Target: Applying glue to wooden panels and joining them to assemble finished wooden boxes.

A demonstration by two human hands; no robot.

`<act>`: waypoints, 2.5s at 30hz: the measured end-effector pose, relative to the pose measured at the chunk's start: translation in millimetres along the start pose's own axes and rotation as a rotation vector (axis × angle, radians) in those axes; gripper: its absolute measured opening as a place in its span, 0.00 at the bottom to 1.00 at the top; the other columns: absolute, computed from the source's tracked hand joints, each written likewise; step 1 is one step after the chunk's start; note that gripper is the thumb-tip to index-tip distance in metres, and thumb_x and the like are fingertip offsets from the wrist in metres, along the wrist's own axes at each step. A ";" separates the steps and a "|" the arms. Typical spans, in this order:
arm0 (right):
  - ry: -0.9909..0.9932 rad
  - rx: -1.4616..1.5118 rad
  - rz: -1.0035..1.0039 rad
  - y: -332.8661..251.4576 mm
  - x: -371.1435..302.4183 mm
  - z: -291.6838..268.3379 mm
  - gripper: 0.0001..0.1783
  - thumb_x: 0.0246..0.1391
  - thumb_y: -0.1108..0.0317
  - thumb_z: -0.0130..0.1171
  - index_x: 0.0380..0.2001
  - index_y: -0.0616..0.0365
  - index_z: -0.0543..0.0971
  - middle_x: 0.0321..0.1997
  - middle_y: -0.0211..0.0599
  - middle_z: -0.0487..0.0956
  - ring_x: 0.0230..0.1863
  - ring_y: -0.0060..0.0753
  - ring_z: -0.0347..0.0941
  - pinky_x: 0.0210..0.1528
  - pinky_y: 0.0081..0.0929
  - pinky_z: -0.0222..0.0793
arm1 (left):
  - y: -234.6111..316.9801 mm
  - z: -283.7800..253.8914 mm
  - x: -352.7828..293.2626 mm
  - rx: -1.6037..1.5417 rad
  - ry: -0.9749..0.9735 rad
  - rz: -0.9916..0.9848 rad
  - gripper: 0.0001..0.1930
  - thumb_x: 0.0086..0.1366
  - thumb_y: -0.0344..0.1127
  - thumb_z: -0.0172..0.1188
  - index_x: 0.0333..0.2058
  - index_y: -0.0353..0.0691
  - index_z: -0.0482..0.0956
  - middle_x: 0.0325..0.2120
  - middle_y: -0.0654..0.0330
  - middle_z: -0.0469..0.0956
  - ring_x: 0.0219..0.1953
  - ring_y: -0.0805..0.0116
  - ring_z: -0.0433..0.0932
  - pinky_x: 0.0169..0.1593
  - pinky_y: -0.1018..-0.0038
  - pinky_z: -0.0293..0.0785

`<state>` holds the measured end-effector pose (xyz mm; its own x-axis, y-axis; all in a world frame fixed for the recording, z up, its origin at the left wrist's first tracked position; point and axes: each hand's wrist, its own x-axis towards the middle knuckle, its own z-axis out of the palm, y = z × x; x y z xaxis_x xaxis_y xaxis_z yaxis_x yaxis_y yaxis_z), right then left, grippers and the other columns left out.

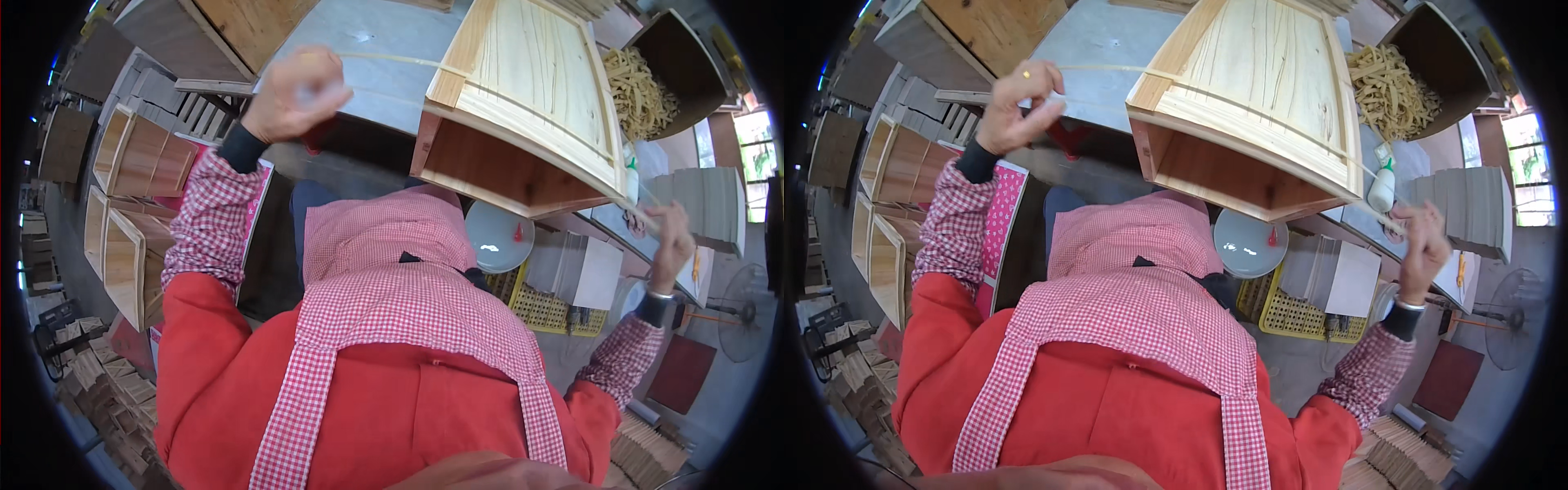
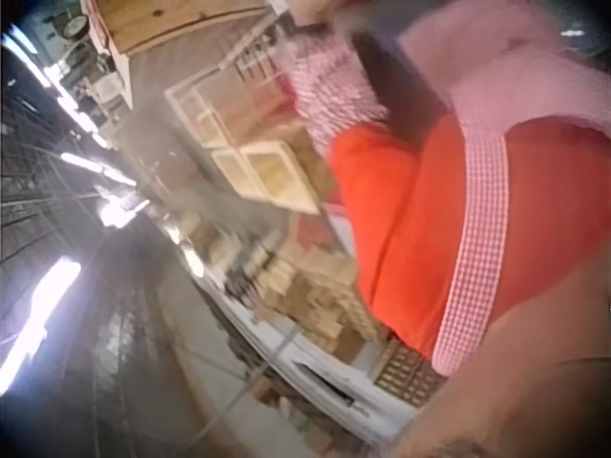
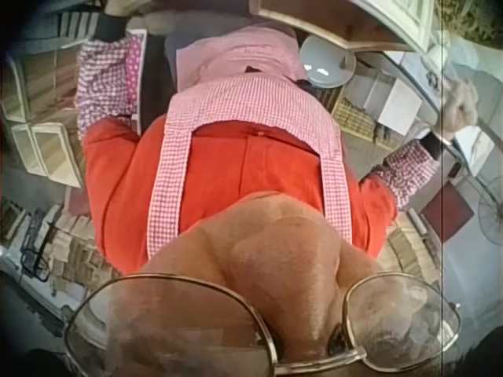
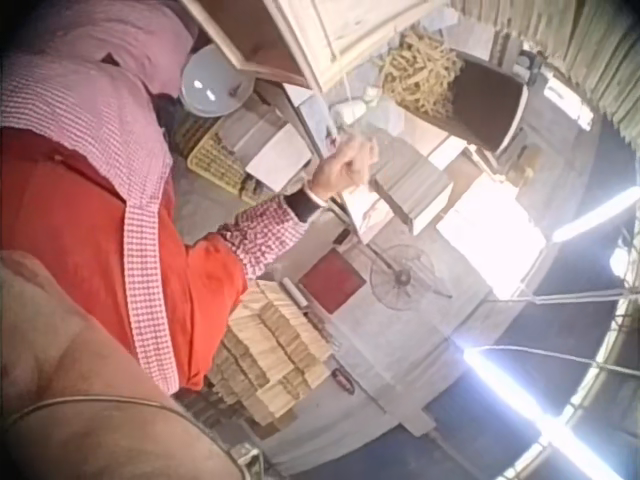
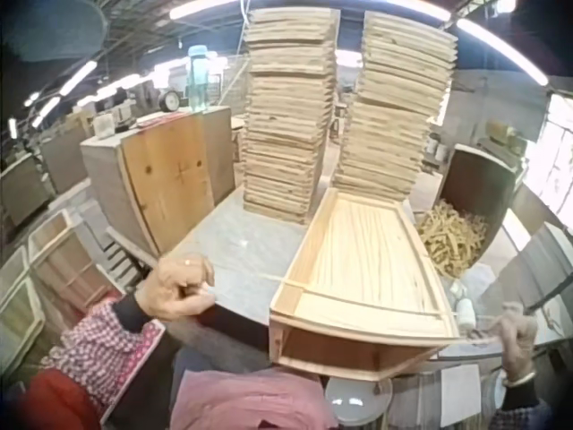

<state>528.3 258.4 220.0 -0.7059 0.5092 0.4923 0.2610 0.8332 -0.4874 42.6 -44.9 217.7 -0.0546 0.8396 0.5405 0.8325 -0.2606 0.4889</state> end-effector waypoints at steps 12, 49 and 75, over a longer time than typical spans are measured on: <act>-0.235 -0.423 -0.269 20.6 -54.2 144.7 0.05 0.37 0.71 0.64 0.20 0.57 0.77 0.30 0.36 0.75 0.42 0.45 0.67 0.54 0.45 0.59 | -45.5 140.3 -86.2 0.471 -0.399 0.146 0.14 0.55 0.37 0.60 0.42 0.45 0.76 0.48 0.59 0.73 0.64 0.61 0.58 0.66 0.53 0.50; 0.261 0.159 0.035 143.4 160.9 157.4 0.06 0.53 0.71 0.57 0.28 0.63 0.75 0.18 0.36 0.73 0.20 0.20 0.66 0.24 0.21 0.62 | 160.3 175.5 158.8 0.035 -0.413 0.462 0.11 0.57 0.30 0.51 0.39 0.37 0.70 0.45 0.56 0.72 0.61 0.57 0.63 0.62 0.62 0.61; -0.094 -0.154 -0.520 -25.4 296.4 125.3 0.08 0.49 0.66 0.55 0.25 0.60 0.76 0.25 0.43 0.77 0.30 0.47 0.75 0.33 0.39 0.70 | 70.3 93.0 24.3 -0.247 0.246 -0.192 0.16 0.58 0.24 0.57 0.47 0.33 0.76 0.43 0.55 0.66 0.45 0.65 0.67 0.50 0.73 0.63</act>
<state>229.9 361.2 287.9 -0.8213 0.0059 0.5704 -0.0497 0.9954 -0.0819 151.0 1.5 201.6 -0.3514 0.7529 0.5565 0.6383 -0.2421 0.7307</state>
